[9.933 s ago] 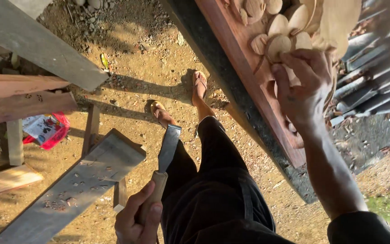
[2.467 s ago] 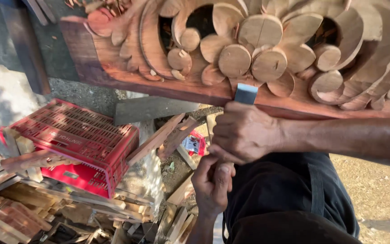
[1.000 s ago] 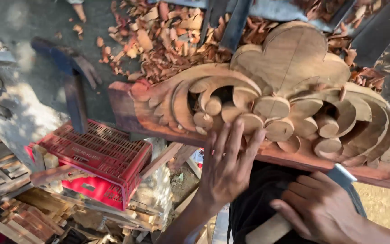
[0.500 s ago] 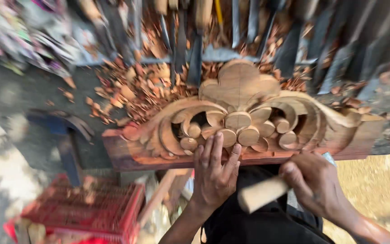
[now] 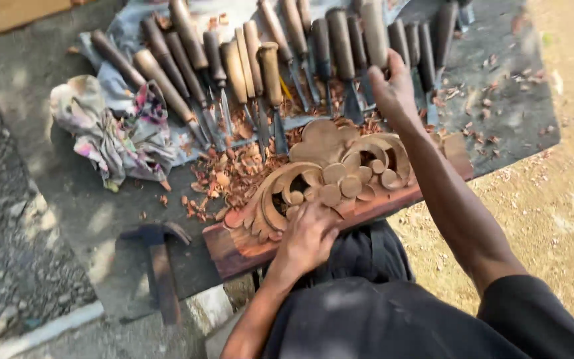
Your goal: The person is carving decorative floral patterns into a wooden plank using a chisel and a hammer.
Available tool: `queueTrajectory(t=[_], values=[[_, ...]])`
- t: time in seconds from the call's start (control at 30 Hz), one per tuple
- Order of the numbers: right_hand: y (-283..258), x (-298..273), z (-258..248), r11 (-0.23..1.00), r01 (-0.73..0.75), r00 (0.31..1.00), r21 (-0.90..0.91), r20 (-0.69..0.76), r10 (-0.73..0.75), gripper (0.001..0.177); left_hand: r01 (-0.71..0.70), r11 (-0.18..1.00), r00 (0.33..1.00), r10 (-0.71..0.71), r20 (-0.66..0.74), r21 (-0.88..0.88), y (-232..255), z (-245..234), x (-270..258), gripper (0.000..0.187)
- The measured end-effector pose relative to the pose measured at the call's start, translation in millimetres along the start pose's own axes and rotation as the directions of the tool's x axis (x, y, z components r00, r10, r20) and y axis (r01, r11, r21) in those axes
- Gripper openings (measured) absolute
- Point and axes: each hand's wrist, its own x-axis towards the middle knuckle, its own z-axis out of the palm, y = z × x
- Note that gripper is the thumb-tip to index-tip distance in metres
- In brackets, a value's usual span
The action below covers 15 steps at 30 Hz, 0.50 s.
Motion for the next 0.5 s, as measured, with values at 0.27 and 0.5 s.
queueTrajectory(t=[0.27,0.5], values=[[40.4,4.8,16.2,0.995,-0.025,0.998,0.098,0.055,0.019,0.057,0.252,0.964,0.968,-0.250,0.038,-0.086,-49.6,-86.1,-56.3,0.026],[32.1,-1.8,-44.4,0.996,-0.078,0.993,-0.038,0.081,0.081,0.028,0.560,0.785,0.713,-0.293,-0.636,0.265,-103.5,-155.6,-132.1,0.038]])
